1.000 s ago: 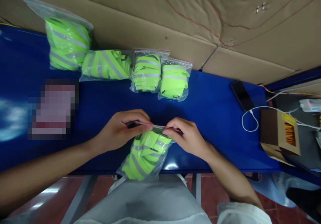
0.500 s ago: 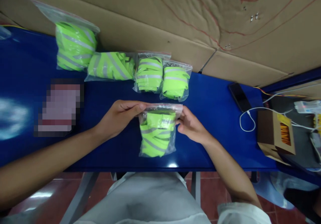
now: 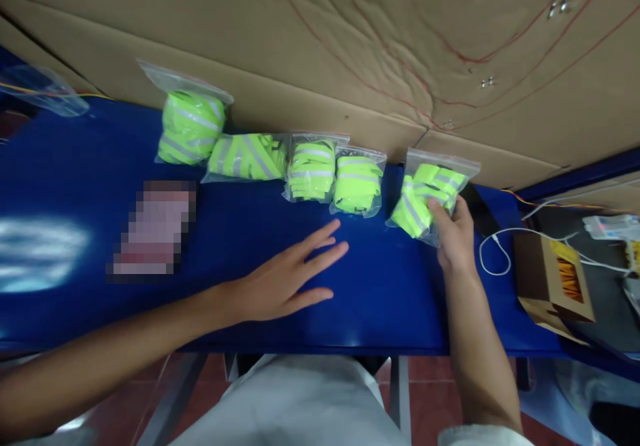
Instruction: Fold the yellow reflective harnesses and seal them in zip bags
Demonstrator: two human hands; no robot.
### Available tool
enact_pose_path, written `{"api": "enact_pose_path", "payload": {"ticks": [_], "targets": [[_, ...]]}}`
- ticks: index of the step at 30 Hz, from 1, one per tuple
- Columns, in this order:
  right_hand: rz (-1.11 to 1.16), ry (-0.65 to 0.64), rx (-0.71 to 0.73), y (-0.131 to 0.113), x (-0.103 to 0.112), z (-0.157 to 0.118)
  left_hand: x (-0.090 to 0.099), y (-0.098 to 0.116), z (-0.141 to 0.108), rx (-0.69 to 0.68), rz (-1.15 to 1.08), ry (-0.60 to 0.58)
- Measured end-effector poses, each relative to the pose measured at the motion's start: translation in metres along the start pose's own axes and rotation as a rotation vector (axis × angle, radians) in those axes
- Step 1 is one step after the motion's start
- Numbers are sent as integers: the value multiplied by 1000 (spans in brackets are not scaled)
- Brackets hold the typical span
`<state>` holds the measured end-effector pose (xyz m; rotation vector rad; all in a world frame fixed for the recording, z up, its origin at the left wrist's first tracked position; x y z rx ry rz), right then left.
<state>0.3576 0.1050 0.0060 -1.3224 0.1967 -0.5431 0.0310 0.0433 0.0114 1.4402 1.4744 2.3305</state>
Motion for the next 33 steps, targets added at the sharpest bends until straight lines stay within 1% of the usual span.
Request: {"api": "enact_pose_path", "payload": {"ticks": [3,5,6,7,8,10,11,12,13,14,15,16,17,18,19,20,21,22,23,24,25,26,27,28,29,30,31,32,33], "targets": [[-143,-107,-42,23,0,17,-17,7,-4,-96,249,-27],[-193,-125,-43,30,-4,25,-24,8,-5,-143,340,-21],[-233,-118,-15,30,-6,30,-27,8,-5,-165,364,-22],[-314,-105,44,25,-8,35,-29,7,-5,-185,377,-22],[-442,-88,128,17,-9,39,-30,7,-6,-200,385,-22],[-799,-51,330,-8,-16,45,-31,6,-6,-224,396,-14],[-972,-39,428,-22,-23,44,-31,6,-6,-233,397,-3],[-1096,-44,516,-35,-32,42,-31,6,-7,-237,397,13],[-1147,-79,589,-46,-45,39,-30,7,-7,-240,390,30],[-1139,-161,671,-55,-62,33,-30,8,-8,-244,377,42],[-1098,-296,757,-61,-83,25,-28,10,-8,-246,354,55],[-1046,-474,829,-64,-106,14,-25,11,-8,-236,313,71],[-1006,-671,869,-62,-127,2,-20,10,-6,-203,243,87],[-985,-810,873,-59,-144,-8,-14,7,-4,-142,138,105],[-981,-872,858,-56,-154,-15,-6,0,0,-42,-9,131],[-981,-877,830,-54,-160,-19,2,-12,4,100,-204,155],[-969,-829,800,-54,-161,-23,7,-26,7,261,-421,167],[-934,-762,778,-56,-158,-27,9,-40,9,413,-626,162],[-879,-690,763,-58,-152,-33,9,-50,11,537,-793,145],[-809,-625,759,-62,-144,-43,8,-57,13,627,-909,122],[-737,-574,772,-67,-136,-55,9,-61,14,681,-986,100],[-690,-510,790,-72,-126,-68,10,-62,16,695,-1044,80],[-654,-493,838,-78,-120,-83,11,-61,18,678,-1096,59],[-613,-575,930,-82,-119,-101,11,-57,19,653,-1155,32],[-556,-723,1020,-85,-122,-121,12,-53,18,629,-1202,5],[-486,-854,1065,-85,-123,-136,12,-49,17,611,-1229,-21],[-413,-933,1099,-87,-121,-145,12,-46,15,603,-1233,-44],[-355,-927,1103,-89,-117,-146,11,-43,12,606,-1215,-68],[-315,-842,1074,-91,-110,-139,11,-40,9,615,-1194,-101]]}}
Point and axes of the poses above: each hand's wrist, its own z-axis towards the middle knuckle, its own x-axis out of the back of the hand, y = z × x, the point moved 7 cm from there along z, towards the middle knuckle, and after that the axes turned 11 degrees about x, right-handed, at the moved point
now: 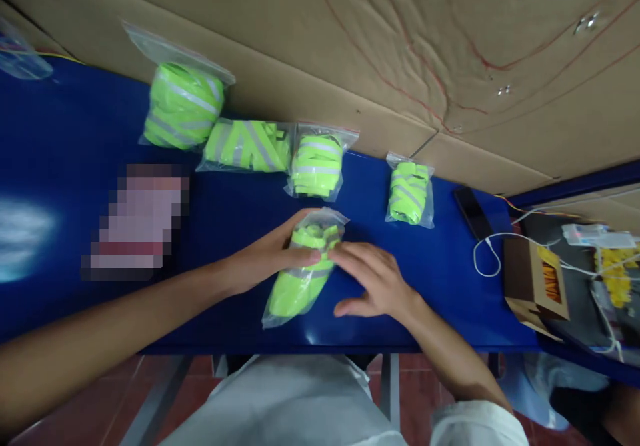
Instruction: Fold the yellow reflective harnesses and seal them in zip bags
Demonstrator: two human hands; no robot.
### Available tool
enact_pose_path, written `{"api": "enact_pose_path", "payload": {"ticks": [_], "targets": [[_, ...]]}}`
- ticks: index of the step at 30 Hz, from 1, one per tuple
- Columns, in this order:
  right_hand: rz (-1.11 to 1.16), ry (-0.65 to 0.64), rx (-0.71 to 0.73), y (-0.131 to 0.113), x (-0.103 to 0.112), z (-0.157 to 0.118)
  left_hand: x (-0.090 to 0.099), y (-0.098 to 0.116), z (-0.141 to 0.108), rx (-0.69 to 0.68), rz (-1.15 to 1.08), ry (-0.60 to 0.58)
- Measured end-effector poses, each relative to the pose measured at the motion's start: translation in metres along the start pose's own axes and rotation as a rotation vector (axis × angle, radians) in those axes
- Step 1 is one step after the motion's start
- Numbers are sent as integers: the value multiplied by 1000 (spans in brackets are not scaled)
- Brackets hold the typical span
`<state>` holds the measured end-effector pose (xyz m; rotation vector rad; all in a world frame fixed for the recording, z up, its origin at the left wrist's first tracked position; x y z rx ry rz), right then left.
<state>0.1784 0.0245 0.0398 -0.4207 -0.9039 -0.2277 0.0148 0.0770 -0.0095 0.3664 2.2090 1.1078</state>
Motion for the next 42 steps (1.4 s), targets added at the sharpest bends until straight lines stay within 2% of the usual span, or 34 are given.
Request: {"api": "enact_pose_path", "payload": {"ticks": [2,3,5,7,8,10,12,14,16,17,18,19,20,22,24,28,32,38,42], "targets": [[17,206,-178,16,21,-7,-9,-4,-5,60,51,-110],[85,252,-299,26,26,-11,-16,-6,-8,98,72,-196],[349,194,-476,37,19,-16,-28,-13,-12,176,71,-325],[568,97,-555,36,6,-18,-33,-18,-12,223,16,-342],[609,100,-604,37,3,-19,-33,-19,-10,223,-9,-310],[615,191,-757,46,2,-27,-27,-18,-5,156,-10,-196],[657,325,-961,59,1,-40,-12,-7,-3,-11,73,4],[790,433,-1120,68,-2,-47,8,16,-15,-272,241,302],[938,532,-1220,70,-5,-50,15,42,-41,-576,455,571],[994,572,-1246,69,-6,-49,11,52,-53,-712,550,628],[1034,602,-1258,66,-6,-48,3,57,-63,-805,618,610],[1056,621,-1256,61,-7,-47,-7,57,-67,-841,650,527],[1066,625,-1236,55,-8,-46,-17,54,-67,-817,652,406],[1047,579,-1136,41,-9,-40,-34,37,-61,-661,584,190],[967,494,-984,27,-7,-33,-44,20,-54,-528,501,107],[794,341,-720,9,0,-18,-47,2,-46,-456,437,93],[654,214,-512,-5,0,-3,-41,4,-41,-465,494,118],[495,208,-462,-8,-6,-1,-36,9,-33,-484,540,131],[414,185,-374,-10,-3,4,-37,10,-34,-479,553,135]]}}
Point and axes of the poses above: each hand's wrist, its own z-axis towards the middle knuckle, its own x-axis out of the back of the hand, y = z × x, the point moved 7 cm from there along z, towards the middle knuckle, and after that the axes turned 11 degrees about x, right-handed, at the moved point
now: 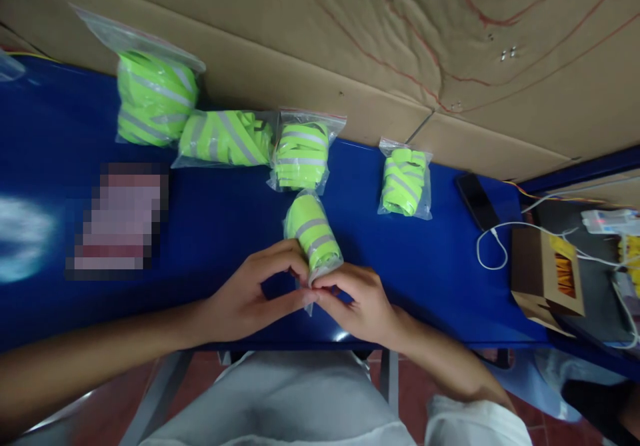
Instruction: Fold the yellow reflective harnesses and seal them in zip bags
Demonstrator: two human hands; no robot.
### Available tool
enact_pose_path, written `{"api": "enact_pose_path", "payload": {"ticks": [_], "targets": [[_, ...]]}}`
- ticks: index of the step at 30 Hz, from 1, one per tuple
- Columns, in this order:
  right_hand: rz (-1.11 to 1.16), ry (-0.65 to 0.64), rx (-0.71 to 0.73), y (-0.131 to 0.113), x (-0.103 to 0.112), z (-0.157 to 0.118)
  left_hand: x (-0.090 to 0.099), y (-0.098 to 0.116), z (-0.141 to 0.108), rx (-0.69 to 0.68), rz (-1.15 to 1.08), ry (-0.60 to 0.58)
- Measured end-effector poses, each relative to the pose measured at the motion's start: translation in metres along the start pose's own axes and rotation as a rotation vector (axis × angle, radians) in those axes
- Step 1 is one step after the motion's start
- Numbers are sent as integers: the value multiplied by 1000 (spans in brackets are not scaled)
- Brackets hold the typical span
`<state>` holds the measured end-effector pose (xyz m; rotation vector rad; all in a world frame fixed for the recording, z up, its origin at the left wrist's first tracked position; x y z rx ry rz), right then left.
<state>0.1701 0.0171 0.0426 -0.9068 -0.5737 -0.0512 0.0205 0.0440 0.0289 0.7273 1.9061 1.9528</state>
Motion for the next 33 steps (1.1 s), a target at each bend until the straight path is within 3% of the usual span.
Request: {"api": "enact_pose_path", "payload": {"ticks": [9,20,24,30,33], "targets": [[-25,-62,29,1,-3,-1,2,-3,2,-9,33,12],[-40,44,-67,20,-4,-8,10,-13,17,52,67,18],[-34,28,-89,24,-6,-8,14,-13,21,68,108,21],[26,42,-38,21,-4,-4,20,-6,21,77,195,119],[32,76,-42,26,-1,-3,13,-3,25,88,186,163]]}}
Point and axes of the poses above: each hand's wrist, its own z-axis towards the middle knuckle, its own x-axis out of the back of the hand, y = z × x, the point moved 7 cm from there along z, towards the middle knuckle, and after that the axes turned 11 degrees about x, right-handed, at the moved point
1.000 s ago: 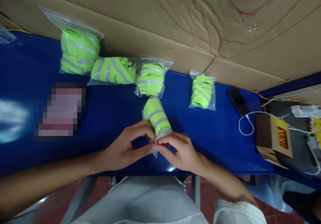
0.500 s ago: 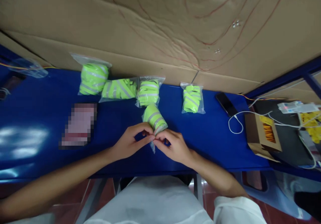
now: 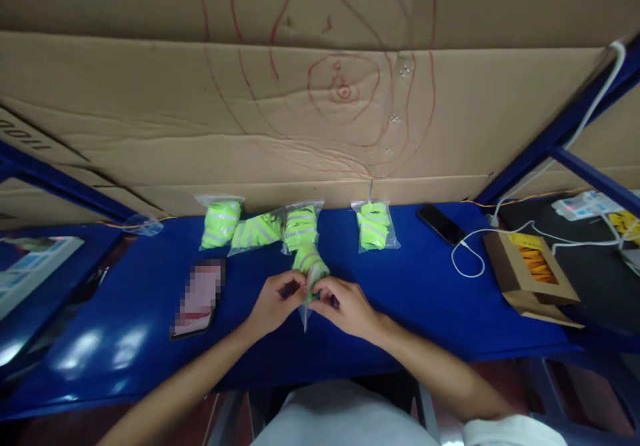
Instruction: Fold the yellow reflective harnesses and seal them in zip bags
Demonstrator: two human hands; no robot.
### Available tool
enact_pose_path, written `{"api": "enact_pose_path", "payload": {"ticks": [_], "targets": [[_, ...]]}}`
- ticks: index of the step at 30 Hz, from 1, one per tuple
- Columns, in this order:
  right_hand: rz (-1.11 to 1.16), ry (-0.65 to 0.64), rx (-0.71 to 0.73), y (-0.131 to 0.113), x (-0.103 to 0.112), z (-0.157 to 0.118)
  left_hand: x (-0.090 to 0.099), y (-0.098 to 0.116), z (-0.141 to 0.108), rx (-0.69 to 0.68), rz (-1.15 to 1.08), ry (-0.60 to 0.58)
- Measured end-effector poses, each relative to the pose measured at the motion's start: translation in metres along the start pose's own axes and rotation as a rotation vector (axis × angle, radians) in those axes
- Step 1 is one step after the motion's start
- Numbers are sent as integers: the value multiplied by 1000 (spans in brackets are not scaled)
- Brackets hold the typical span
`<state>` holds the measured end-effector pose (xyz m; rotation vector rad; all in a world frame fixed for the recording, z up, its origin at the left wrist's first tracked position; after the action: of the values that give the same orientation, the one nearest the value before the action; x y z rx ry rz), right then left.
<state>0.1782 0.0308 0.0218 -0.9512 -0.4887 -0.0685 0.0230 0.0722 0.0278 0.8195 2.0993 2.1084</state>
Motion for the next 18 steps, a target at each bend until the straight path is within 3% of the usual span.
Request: {"api": "enact_pose_path", "payload": {"ticks": [7,13,18], "targets": [[-34,10,-53,12,9,-4,-24,-4,10,31,-166,-118],[-55,-33,-87,15,3,-11,-23,-24,7,48,-214,-157],[-97,-40,-98,17,0,-13,-28,-27,4,38,-166,-161]]}}
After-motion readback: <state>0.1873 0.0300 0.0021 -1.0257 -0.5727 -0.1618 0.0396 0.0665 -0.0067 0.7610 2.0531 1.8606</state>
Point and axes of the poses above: each hand's wrist, its own z-axis towards the middle knuckle, its own x-axis out of the back of the hand, y = z × x, the point moved 7 cm from there along z, towards the middle knuckle, and after that the axes turned 11 degrees about x, right-handed, at the moved point
